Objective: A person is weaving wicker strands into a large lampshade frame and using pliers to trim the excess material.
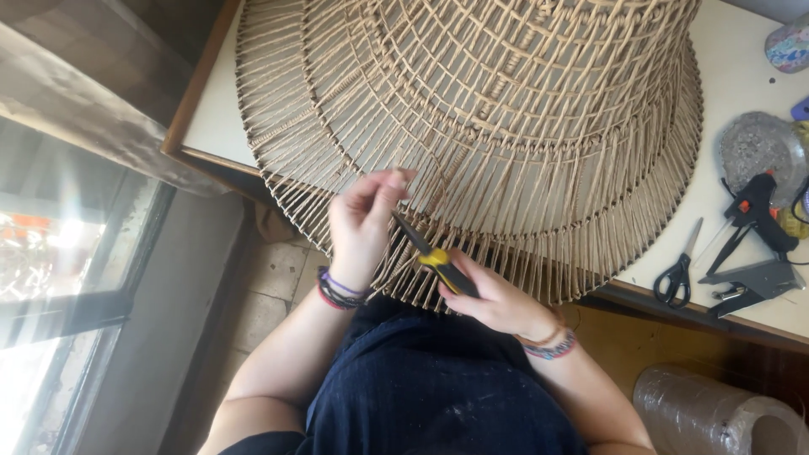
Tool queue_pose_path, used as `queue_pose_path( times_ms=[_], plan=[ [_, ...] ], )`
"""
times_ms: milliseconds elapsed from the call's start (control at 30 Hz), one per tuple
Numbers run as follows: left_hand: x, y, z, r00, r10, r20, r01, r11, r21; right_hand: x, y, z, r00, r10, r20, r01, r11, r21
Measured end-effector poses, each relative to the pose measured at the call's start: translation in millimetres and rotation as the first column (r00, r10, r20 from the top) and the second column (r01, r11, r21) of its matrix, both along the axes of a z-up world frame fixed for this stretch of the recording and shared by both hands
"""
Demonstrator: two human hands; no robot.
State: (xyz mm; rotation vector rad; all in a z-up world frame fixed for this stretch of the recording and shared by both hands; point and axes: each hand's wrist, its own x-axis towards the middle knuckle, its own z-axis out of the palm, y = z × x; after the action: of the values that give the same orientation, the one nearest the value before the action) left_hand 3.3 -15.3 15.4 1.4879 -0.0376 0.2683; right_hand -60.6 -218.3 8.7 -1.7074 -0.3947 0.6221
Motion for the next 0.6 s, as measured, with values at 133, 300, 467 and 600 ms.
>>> queue_pose_path(
  times_ms=[133, 300, 467, 600],
  plan=[
    [9.6, 15.7, -5.3, 0.956, -0.003, 0.292, -0.163, 0.826, 0.54, -11.9, -38.3, -29.6, 0.989, -0.044, -0.143, 0.086, 0.949, 0.304],
    [4.1, -1.0, -18.7, 0.943, -0.16, 0.291, -0.141, 0.601, 0.787, -27.0, -41.9, -32.3, 0.899, -0.292, -0.326, 0.351, 0.926, 0.14],
    [13.3, -0.8, -14.7, 0.915, -0.187, 0.358, -0.19, 0.583, 0.79, -27.7, -23.2, -3.0, 0.905, -0.157, -0.396, 0.293, 0.904, 0.311],
    [19.1, -7.9, -20.0, 0.881, -0.183, 0.436, -0.264, 0.575, 0.775, -25.7, -11.4, 14.5, 0.92, -0.224, -0.322, 0.285, 0.946, 0.154]
  ],
)
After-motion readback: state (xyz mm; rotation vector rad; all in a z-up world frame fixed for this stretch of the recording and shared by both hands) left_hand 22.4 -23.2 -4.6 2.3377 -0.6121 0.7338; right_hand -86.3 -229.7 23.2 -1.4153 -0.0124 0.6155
